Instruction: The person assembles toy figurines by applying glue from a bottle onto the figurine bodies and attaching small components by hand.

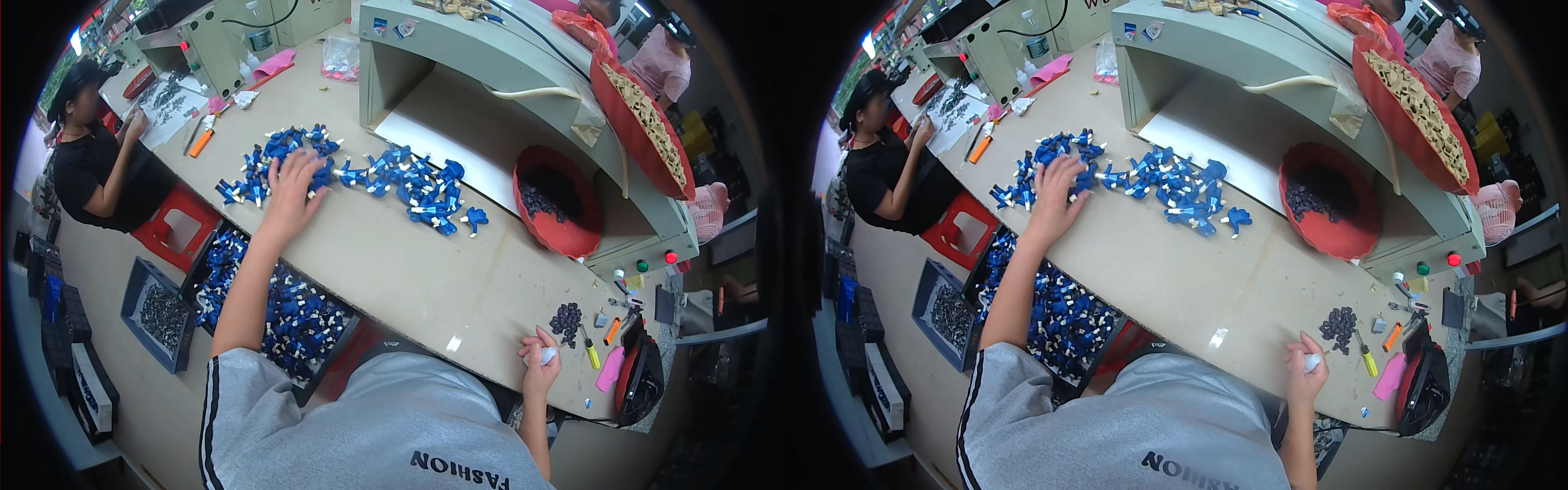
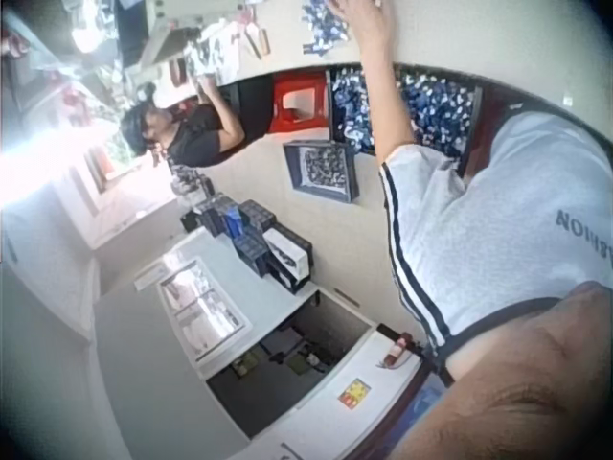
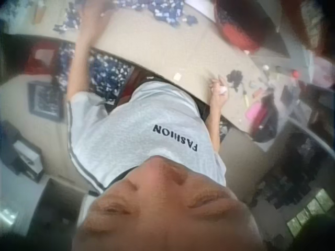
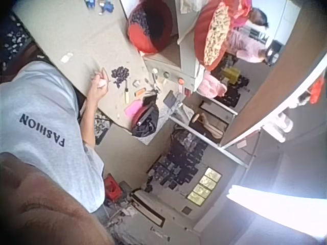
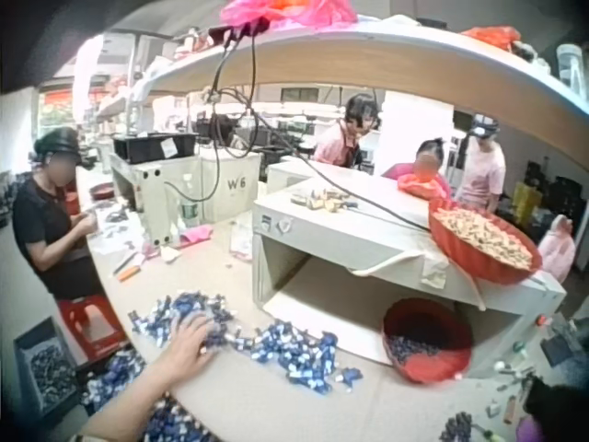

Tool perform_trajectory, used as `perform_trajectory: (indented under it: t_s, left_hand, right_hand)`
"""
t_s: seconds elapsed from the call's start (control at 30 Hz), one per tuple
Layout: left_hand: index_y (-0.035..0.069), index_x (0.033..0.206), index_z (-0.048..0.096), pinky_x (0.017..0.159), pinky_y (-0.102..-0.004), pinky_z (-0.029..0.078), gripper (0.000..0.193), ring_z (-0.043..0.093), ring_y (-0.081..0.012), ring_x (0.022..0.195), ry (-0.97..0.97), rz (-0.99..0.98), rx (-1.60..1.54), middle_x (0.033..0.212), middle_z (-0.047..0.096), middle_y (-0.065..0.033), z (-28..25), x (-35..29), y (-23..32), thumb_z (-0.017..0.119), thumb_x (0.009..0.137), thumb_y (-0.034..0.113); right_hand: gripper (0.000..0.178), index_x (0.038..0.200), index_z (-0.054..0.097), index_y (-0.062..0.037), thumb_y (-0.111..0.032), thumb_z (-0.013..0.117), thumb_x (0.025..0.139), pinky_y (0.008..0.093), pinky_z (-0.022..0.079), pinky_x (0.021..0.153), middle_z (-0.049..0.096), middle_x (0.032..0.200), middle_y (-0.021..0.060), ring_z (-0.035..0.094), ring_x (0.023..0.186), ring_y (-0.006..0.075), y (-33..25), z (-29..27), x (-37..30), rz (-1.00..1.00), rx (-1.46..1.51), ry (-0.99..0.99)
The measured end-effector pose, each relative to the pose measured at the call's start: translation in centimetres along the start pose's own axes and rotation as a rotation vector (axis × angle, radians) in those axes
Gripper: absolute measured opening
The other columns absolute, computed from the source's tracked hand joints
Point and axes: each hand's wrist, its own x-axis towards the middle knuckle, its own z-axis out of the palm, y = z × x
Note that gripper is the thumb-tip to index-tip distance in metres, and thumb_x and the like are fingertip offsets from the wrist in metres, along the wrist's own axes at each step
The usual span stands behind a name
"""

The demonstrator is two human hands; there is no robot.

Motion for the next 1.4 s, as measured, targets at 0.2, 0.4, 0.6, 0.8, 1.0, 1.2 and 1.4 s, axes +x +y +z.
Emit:
perform_trajectory:
  t_s: [0.2,0.4,0.6,0.8,1.0,1.2,1.4]
  left_hand:
    - [0.013,0.119,0.057,0.116,-0.0570,0.015,0.041,0.041,-0.0293,0.135,-0.017,0.113,-0.072,0.132,0.054,-0.0087,1.9,2.0,5.2,0.071,0.081,0.014]
    - [0.009,0.112,0.058,0.116,-0.0586,0.014,0.038,0.046,-0.0286,0.128,-0.138,0.032,0.041,0.119,0.057,-0.0086,1.7,1.8,1.9,0.072,0.077,0.016]
    - [0.007,0.126,0.054,0.112,-0.0626,0.019,0.045,0.050,-0.0302,0.124,-0.062,0.037,-0.071,0.120,0.060,-0.0142,4.2,7.5,5.1,0.067,0.085,0.018]
    - [0.005,0.136,0.052,0.105,-0.0468,0.040,0.046,0.055,-0.0365,0.118,-0.362,-0.157,-0.369,0.119,0.062,-0.0205,7.7,8.4,6.9,0.062,0.092,0.014]
    - [0.004,0.134,0.054,0.098,-0.0401,0.046,0.047,0.056,-0.0333,0.116,-0.283,-0.267,-0.518,0.120,0.062,-0.0186,6.9,5.8,11.2,0.067,0.090,0.015]
    - [0.003,0.128,0.057,0.086,-0.0378,0.051,0.046,0.064,-0.0293,0.099,0.002,-0.343,-0.351,0.116,0.064,-0.0164,5.3,3.2,12.2,0.072,0.085,0.012]
    - [0.003,0.127,0.053,0.077,-0.0268,0.053,0.042,0.065,-0.0150,0.093,-0.050,-0.732,-1.464,0.128,0.059,-0.0134,3.2,0.7,21.7,0.069,0.088,0.001]
  right_hand:
    - [0.030,0.120,0.060,0.0032,-0.008,0.057,0.092,0.0231,0.046,0.063,0.068,0.090,0.0080,0.059,0.070,0.0089,0.6,0.4,0.1,-0.025,0.015,0.059]
    - [0.030,0.119,0.060,0.0031,-0.010,0.056,0.092,0.0246,0.048,0.065,0.068,0.088,0.0089,0.060,0.070,0.0107,0.4,0.2,0.1,0.019,0.046,0.067]
    - [0.026,0.116,0.056,0.0018,-0.013,0.054,0.095,0.0231,0.044,0.049,0.065,0.078,0.0089,0.054,0.054,0.0101,0.0,0.0,-0.1,0.077,0.176,0.086]
    - [0.026,0.115,0.056,0.0009,-0.015,0.056,0.095,0.0209,0.041,0.045,0.063,0.074,0.0075,0.049,0.051,0.0065,0.6,-0.5,0.2,0.037,0.104,0.054]
    - [0.031,0.117,0.053,0.0018,-0.005,0.063,0.089,0.0224,0.045,0.057,0.064,0.082,0.0061,0.054,0.064,0.0081,-1.7,0.2,1.1,0.049,0.073,-0.075]
    - [0.028,0.107,0.054,-0.0020,-0.003,0.071,0.084,0.0238,0.048,0.073,0.064,0.087,0.0049,0.058,0.079,0.0099,-2.2,1.0,2.5,0.058,0.114,-0.259]
    - [0.020,0.103,0.063,-0.0008,-0.004,0.069,0.085,0.0246,0.049,0.074,0.066,0.092,0.0057,0.061,0.087,0.0128,-0.3,-2.1,4.8,0.126,-0.083,-0.230]
